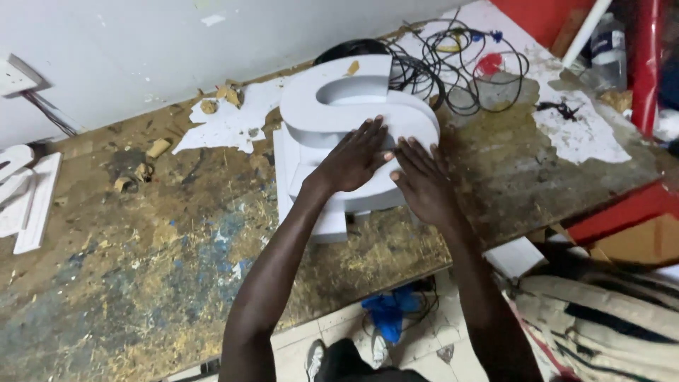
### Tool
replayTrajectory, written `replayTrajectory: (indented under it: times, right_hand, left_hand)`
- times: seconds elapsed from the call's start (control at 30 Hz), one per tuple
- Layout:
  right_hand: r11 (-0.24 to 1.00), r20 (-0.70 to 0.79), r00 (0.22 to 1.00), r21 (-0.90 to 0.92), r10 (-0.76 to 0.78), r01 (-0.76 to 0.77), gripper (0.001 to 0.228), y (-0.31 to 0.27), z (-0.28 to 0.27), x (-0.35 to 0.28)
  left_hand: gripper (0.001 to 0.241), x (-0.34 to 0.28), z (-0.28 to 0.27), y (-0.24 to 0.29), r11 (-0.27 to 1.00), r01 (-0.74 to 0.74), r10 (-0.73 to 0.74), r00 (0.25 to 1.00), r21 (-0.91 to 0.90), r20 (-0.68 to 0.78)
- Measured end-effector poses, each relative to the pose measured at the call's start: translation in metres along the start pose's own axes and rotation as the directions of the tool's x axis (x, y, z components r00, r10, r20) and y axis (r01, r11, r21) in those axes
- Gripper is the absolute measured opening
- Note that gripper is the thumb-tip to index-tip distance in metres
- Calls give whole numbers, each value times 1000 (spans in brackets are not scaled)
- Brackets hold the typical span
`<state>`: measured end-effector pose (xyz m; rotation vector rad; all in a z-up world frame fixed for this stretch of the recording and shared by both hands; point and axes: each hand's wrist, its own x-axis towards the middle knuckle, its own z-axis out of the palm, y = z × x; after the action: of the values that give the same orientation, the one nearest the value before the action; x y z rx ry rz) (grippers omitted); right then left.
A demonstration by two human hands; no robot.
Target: The person is arranging large 3D letters on a workbench, picking them up, rotating them, and placing them in specific positions.
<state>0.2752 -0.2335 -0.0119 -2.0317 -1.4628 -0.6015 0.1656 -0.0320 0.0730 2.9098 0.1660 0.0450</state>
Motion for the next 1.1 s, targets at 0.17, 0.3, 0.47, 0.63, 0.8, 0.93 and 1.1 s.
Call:
replayTrajectory:
  times: [0.17,0.3,0.47,0.63,0.8,0.93,1.1]
  right_hand:
    - [996,155,985,37,79,-86,62,-8,-20,1]
    - [985,360,918,-33,168,-167,60,-15,-46,23]
    - [999,443,896,-40,37,-21,60,-46,-15,128]
    - [964,520,847,-149,-115,222,65,-36,71,212]
    - [987,652,746,25,-137,159,76,-13,85,251]
    - [997,713,700,-16,-39,71,84,53,92,242]
    - [854,419,908,-467,-17,231,70,119,101,221]
  left_hand:
    - [91,-32,-31,-102,976,189,-193,981,109,24]
    - [102,-71,-14,-236,668,685,-666,725,292,-177]
    - [83,-40,-86,-148,917,389,-380,918,86,-110]
    - [62,47,-54,-182,999,-31,33,998,33,-57]
    - [68,88,-45,-224,984,-88,76,994,155,80]
    - [80,69,-77,-197,999,24,-28,993,35,118]
    - [99,91,-69,-222,954,275,-290,949,119,124]
